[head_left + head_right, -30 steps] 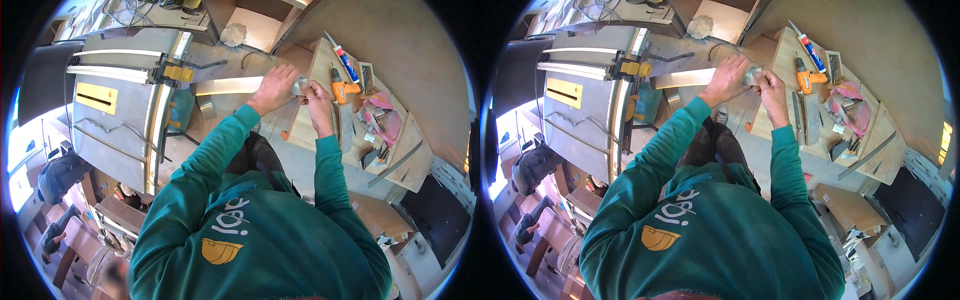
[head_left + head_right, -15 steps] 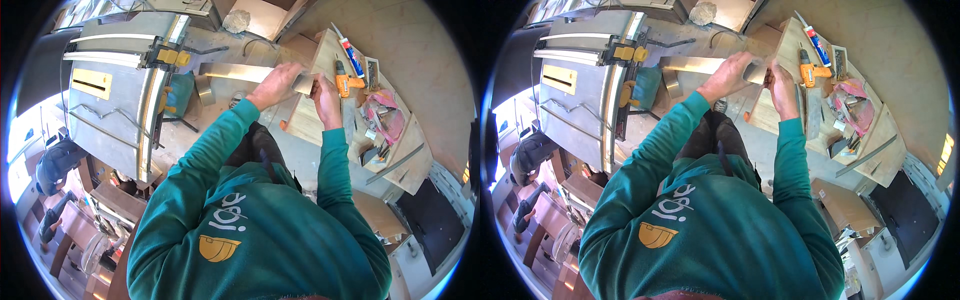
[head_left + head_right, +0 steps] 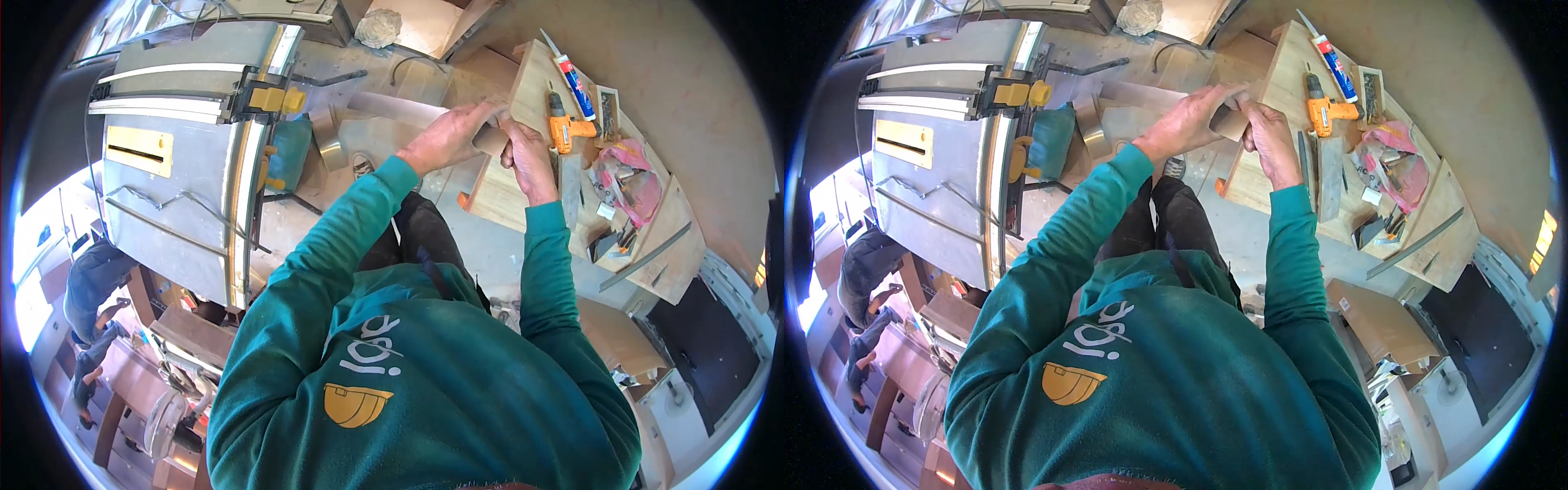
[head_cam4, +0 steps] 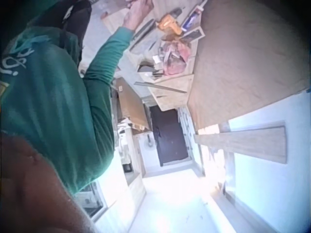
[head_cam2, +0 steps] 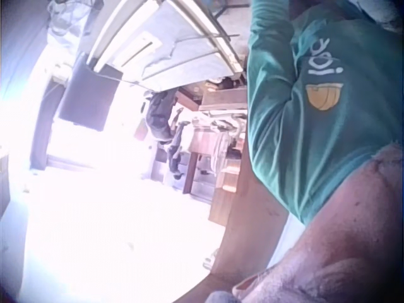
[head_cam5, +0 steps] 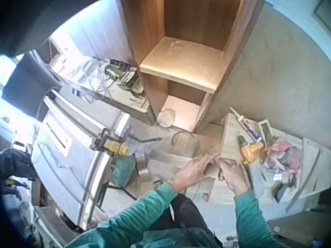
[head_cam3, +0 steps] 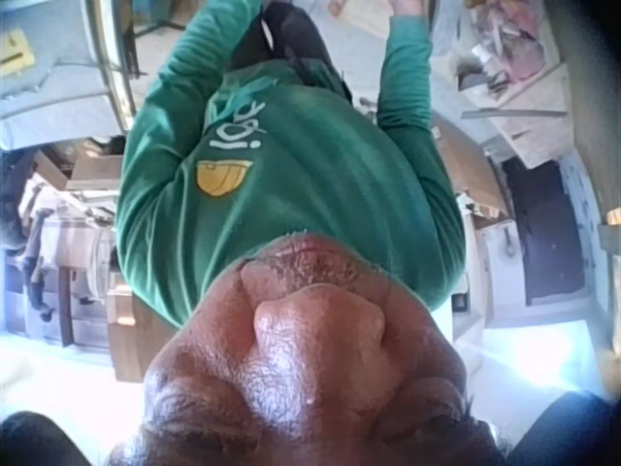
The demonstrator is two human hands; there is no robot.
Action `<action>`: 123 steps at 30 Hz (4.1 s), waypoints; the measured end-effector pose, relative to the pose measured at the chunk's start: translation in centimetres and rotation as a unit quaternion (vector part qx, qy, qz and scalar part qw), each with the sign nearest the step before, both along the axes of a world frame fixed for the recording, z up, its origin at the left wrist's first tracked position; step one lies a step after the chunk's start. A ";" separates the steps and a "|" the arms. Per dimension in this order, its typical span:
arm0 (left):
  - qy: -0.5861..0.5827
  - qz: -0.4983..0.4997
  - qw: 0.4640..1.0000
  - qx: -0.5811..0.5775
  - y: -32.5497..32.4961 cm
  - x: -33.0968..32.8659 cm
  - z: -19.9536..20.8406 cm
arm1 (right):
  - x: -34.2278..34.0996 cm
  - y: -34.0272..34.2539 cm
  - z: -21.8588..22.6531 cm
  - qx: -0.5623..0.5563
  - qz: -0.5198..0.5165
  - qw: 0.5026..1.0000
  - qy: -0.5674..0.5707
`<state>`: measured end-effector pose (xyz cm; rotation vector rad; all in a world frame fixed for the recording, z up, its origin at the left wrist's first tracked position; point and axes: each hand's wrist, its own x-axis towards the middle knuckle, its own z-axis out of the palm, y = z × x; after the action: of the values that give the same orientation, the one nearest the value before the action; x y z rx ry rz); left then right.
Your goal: The person uses a utility knife to trim a strip of edge banding on a wooden board. They then fit the trimmed strip onto the edge of a wooden cabinet frame, adjusting it to ensure a proper fit.
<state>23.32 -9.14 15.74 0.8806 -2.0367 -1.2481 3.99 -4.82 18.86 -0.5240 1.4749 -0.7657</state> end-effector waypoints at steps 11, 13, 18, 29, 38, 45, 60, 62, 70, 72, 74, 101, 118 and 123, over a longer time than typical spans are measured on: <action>-0.073 0.088 0.990 -0.083 -0.2 4.1 -4.0 | -0.9 0.8 -4.1 -0.052 0.042 0.987 0.144; -0.044 0.229 0.972 -0.029 0.3 5.0 -7.9 | -2.7 0.4 -7.2 -0.055 0.041 0.985 0.160; 0.183 0.416 0.805 0.382 -1.8 6.7 -21.7 | -4.6 -2.5 -14.7 -0.101 0.114 0.967 0.203; 0.442 0.427 0.597 0.516 -7.5 10.1 -30.2 | -4.6 -5.8 -20.7 -0.131 0.212 0.931 0.265; 0.474 0.352 0.752 0.291 -20.7 10.8 -26.0 | -4.6 -13.2 -21.3 -0.260 0.093 0.919 0.283; 0.493 0.310 0.798 0.156 -28.4 10.8 -19.6 | -4.8 -17.9 -23.3 -0.398 0.035 0.879 0.261; 0.495 0.339 0.792 -0.115 -33.5 9.4 -9.6 | -1.0 -21.5 -19.0 -0.583 -0.068 0.761 0.276; 0.459 0.341 0.801 -0.178 -32.6 8.4 -8.8 | -1.2 -21.5 -16.4 -0.576 -0.059 0.754 0.310; 0.474 0.433 0.766 -0.045 -37.0 8.0 -7.6 | -1.1 -25.9 -9.3 -0.602 -0.014 0.704 0.375; 0.442 0.479 0.757 -0.032 -36.5 7.3 -7.4 | -2.3 -27.7 -9.4 -0.610 -0.011 0.694 0.383; 0.436 0.502 0.745 -0.052 -37.0 6.3 -7.1 | -2.9 -27.2 -9.0 -0.595 -0.019 0.695 0.403; 0.572 0.499 0.651 -0.007 -38.3 5.8 -6.9 | 0.2 -26.1 -6.5 -0.586 0.015 0.529 0.614; 0.591 0.432 0.680 -0.040 -45.3 7.5 -8.7 | 1.0 -27.4 1.3 -0.431 0.207 0.259 0.839; 0.607 0.383 0.696 -0.020 -42.1 7.5 -8.5 | 2.4 -27.5 3.3 -0.354 0.264 0.311 0.842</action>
<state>30.86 -51.19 7.21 0.4891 -0.4970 -0.8393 6.42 -32.28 22.18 -3.0653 2.2938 0.1195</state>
